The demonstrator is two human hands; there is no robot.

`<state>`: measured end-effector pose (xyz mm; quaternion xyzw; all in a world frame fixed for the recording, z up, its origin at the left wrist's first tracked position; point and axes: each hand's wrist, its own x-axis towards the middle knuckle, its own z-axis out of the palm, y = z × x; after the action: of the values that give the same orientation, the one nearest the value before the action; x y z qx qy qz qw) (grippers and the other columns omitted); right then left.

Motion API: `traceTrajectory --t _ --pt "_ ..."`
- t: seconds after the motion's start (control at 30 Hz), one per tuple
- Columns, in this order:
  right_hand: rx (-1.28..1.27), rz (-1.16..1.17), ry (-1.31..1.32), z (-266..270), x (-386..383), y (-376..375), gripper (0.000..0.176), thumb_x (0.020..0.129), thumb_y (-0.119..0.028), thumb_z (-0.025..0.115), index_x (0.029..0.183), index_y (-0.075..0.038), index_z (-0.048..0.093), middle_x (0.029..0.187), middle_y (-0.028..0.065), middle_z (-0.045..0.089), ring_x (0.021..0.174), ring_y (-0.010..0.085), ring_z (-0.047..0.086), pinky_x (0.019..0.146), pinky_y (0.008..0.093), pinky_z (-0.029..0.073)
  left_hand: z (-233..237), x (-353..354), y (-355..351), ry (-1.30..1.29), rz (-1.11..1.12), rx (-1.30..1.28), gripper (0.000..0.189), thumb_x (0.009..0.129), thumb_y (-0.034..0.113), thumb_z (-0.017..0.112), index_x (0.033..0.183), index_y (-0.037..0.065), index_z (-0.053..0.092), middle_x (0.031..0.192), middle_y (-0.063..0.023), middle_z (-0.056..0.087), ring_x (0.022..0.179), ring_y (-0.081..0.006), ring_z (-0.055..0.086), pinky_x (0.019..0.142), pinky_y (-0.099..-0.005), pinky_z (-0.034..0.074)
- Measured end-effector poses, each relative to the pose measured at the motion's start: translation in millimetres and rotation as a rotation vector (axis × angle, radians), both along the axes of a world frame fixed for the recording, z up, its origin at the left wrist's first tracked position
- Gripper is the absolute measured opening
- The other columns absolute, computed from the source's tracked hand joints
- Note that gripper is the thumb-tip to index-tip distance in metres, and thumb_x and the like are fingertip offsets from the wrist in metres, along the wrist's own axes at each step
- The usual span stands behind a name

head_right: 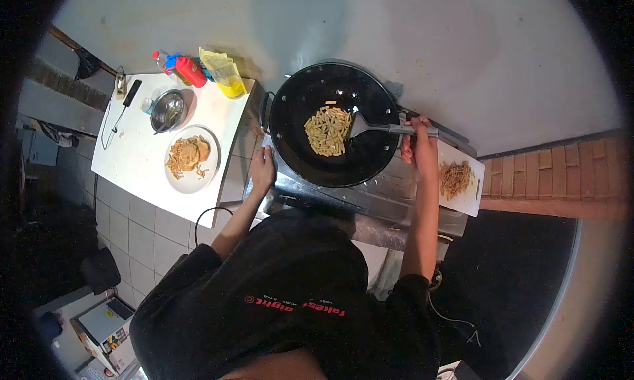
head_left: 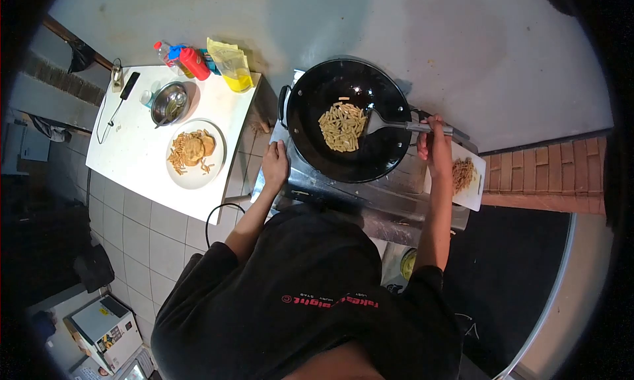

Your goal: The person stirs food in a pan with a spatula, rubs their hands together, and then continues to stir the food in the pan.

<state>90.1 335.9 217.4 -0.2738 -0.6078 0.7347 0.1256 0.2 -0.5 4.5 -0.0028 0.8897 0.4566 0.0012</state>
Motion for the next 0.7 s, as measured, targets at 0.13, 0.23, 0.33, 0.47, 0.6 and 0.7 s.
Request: traceTrajectory --t 0.13,0.23,0.33,0.47,0.6,0.7 --pt "0.042 -0.002 0.115 17 -12 10 0.024 0.097 -0.032 0.055 0.094 -0.008 0.052 0.053 0.0007 0.041 0.039 0.0086 0.034 0.035 0.0237 0.025 -3 2 -1 0.021 -0.001 0.007 0.045 0.103 0.035 0.040 0.098 -0.004 0.062 0.098 -0.0285 0.061 0.094 -0.0477 0.057 0.083 -0.0514 0.044" --pt "0.209 0.059 0.144 26 -28 28 0.026 0.098 -0.031 0.057 0.089 -0.006 0.058 0.052 0.0012 0.046 0.036 0.0075 0.035 0.036 0.0235 0.025 2 0 1 0.011 -0.029 -0.011 0.046 0.103 0.035 0.040 0.099 -0.005 0.062 0.098 -0.0284 0.061 0.093 -0.0478 0.057 0.082 -0.0513 0.044" --pt "0.427 0.273 0.033 41 -45 48 0.028 0.097 -0.032 0.060 0.086 -0.006 0.060 0.051 -0.0004 0.046 0.037 0.0063 0.037 0.037 0.0235 0.025 3 1 1 -0.074 -0.009 0.000 0.047 0.103 0.036 0.039 0.099 -0.005 0.061 0.098 -0.0282 0.061 0.095 -0.0473 0.057 0.083 -0.0511 0.044" --pt "0.443 0.413 -0.014 51 -66 66 0.032 0.095 -0.035 0.063 0.085 -0.005 0.061 0.051 -0.0020 0.044 0.038 0.0051 0.037 0.035 0.0230 0.025 0 0 0 -0.035 -0.024 -0.008 0.048 0.104 0.037 0.039 0.101 -0.005 0.062 0.099 -0.0282 0.061 0.099 -0.0461 0.056 0.085 -0.0498 0.043" --pt "0.370 0.416 -0.001 23 -89 71 0.035 0.095 -0.038 0.064 0.086 -0.004 0.062 0.051 -0.0024 0.044 0.038 0.0049 0.037 0.035 0.0221 0.025 0 -1 2 -0.059 -0.018 -0.013 0.049 0.104 0.038 0.038 0.101 -0.005 0.062 0.097 -0.0282 0.061 0.096 -0.0469 0.057 0.085 -0.0501 0.044" --pt "0.290 0.447 -0.031 14 -103 64 0.038 0.094 -0.041 0.065 0.087 -0.004 0.063 0.052 -0.0027 0.043 0.038 0.0045 0.036 0.035 0.0220 0.024 6 3 3 -0.044 0.009 -0.025 0.049 0.103 0.038 0.039 0.101 -0.004 0.063 0.095 -0.0281 0.062 0.094 -0.0469 0.058 0.083 -0.0507 0.044"
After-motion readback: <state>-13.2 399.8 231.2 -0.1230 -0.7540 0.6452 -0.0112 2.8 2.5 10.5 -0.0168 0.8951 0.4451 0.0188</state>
